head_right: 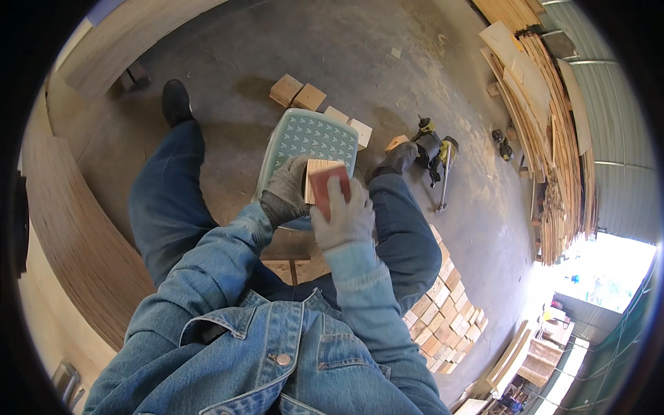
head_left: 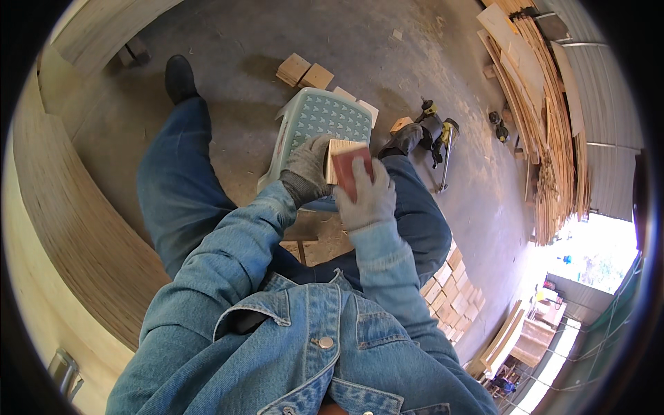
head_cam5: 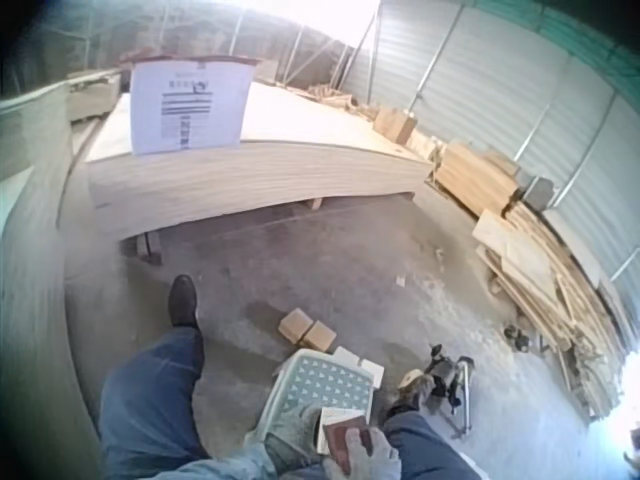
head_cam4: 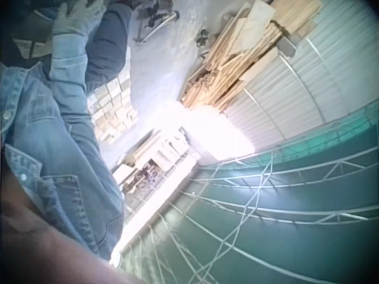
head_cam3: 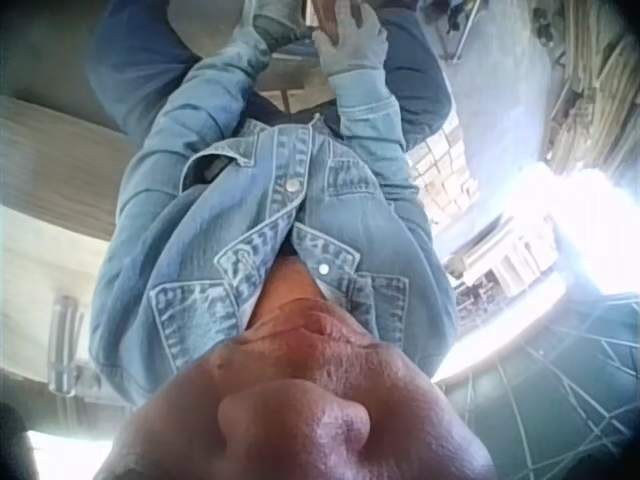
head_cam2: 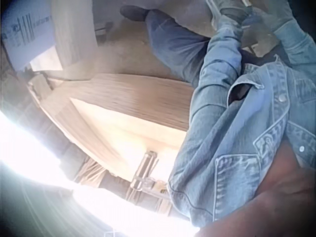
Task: The person sits on a small stool and sands small wooden blocks using a sanding block. They hold each block in one hand and rub the sanding block over its surfaces, then place the finished block on a growing pile on the floor.
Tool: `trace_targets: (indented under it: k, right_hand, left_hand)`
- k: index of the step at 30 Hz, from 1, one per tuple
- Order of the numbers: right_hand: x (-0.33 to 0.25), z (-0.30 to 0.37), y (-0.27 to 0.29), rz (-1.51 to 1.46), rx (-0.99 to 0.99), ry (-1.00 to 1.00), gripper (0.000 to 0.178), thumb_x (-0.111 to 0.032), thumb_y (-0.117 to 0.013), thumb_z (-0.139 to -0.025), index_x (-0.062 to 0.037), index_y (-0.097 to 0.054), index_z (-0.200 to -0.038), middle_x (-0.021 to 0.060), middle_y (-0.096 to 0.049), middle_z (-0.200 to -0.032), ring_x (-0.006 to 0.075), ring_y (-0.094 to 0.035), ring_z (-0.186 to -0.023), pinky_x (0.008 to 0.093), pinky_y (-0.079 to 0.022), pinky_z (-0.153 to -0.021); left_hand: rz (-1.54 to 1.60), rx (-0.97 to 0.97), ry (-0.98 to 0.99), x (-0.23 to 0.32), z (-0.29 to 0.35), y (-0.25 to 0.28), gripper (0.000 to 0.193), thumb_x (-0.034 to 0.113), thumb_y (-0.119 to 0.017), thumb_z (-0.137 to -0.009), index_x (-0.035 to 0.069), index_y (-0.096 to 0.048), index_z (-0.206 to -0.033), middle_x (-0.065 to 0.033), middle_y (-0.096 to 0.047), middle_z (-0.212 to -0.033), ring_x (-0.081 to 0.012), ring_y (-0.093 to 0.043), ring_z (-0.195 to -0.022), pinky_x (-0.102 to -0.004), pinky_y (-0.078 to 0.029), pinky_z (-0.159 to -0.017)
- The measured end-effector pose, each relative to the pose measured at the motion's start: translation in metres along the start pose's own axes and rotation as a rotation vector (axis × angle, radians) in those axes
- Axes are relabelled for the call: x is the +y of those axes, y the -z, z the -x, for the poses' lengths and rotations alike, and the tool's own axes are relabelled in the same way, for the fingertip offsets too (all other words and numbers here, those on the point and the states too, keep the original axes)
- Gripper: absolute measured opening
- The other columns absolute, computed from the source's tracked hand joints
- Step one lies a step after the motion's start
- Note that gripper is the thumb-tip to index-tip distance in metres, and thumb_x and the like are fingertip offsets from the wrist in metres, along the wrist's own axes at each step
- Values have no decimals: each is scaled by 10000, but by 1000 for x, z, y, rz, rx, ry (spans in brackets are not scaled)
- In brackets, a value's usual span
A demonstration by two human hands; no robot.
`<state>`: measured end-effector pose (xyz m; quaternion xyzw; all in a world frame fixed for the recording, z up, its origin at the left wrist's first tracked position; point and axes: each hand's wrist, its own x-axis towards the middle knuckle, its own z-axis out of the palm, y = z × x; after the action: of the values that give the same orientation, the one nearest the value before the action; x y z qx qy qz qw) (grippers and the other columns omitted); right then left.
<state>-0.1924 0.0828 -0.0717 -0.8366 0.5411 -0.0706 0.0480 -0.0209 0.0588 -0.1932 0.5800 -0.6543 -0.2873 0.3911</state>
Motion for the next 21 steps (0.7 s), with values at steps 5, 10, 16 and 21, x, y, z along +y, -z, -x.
trace_targets:
  k: [5,10,16,21]
  right_hand:
    - [-6,54,8,-89,-26,-21,721,-320,-837,-793,-80,-617,-1436,263,-446,-1516,473,-483,-1351,582,-436,-1090]
    - [-5,3,4,-58,66,69,675,-313,-810,-805,-81,-644,-1416,238,-432,-1569,461,-513,-1339,572,-456,-1079]
    - [-1,-101,-9,52,-17,-161,723,-410,-753,-859,-137,-581,-1506,123,-415,-1661,469,-597,-1217,536,-518,-1024]
    - [-7,-83,1,63,-38,-161,714,-402,-777,-841,-190,-598,-1498,149,-445,-1634,457,-587,-1241,523,-495,-1062]
  left_hand:
    - [-47,-32,50,2,3,-2,1037,485,-936,-652,98,-442,-1477,-192,-520,-1433,-381,-506,-1364,-457,-418,-1187]
    - [-6,-91,79,14,3,13,999,489,-923,-669,97,-464,-1466,-195,-513,-1442,-377,-516,-1354,-456,-417,-1188]
    - [-63,-14,35,4,3,-5,1082,498,-949,-631,88,-426,-1485,-185,-496,-1421,-373,-522,-1311,-457,-418,-1178]
    - [-13,53,-25,1,3,-5,1000,461,-931,-670,89,-449,-1464,-180,-525,-1388,-373,-527,-1292,-449,-408,-1183]
